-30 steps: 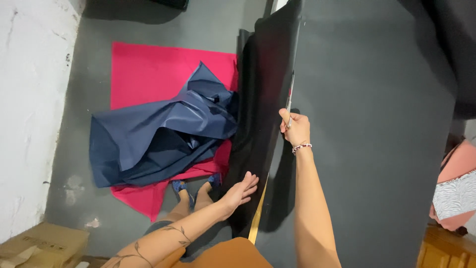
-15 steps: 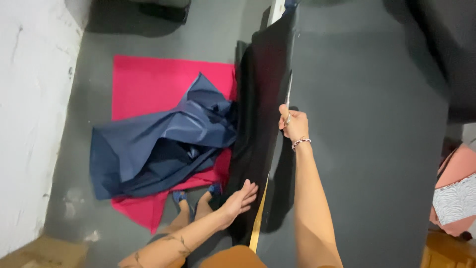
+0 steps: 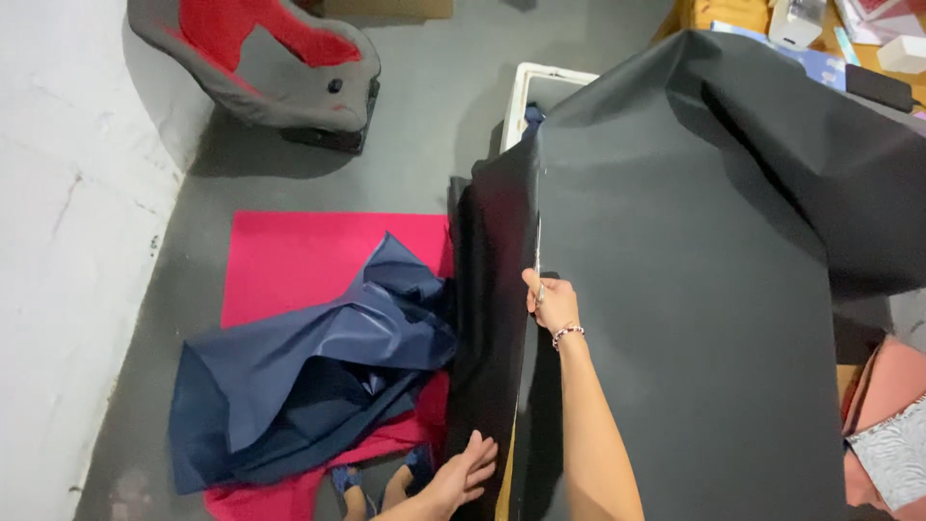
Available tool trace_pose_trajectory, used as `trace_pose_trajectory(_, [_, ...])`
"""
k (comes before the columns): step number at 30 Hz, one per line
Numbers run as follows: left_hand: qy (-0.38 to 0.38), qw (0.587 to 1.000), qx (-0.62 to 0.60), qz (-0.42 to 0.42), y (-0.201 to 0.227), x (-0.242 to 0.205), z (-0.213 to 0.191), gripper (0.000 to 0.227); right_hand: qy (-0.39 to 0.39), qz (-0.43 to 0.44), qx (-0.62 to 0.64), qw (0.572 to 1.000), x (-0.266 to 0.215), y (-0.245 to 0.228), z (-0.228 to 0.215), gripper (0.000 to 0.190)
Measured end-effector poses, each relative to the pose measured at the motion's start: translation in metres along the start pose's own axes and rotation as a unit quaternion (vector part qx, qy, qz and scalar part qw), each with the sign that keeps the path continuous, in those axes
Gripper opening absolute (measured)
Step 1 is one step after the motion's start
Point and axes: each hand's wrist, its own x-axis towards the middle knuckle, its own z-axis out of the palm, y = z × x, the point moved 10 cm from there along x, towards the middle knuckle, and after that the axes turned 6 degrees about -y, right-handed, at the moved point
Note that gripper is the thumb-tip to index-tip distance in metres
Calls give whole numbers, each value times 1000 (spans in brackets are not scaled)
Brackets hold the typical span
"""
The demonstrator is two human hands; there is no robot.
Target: The person cuts a large piece of black fabric using scissors on a wooden table. After cutting, they write on a notebook with a pencil and then unfold the cut fabric on the table.
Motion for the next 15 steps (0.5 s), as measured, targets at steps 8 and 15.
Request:
trace_pose_trajectory(8, [-5,999,-37,-38,17,-21,13,95,-15,28,43,999,-12,-25,0,60])
trace_pose_trajectory(15, [-46,997,-68,4,-39,63,-32,95,-9,14,42,999,0,-24,-1,63])
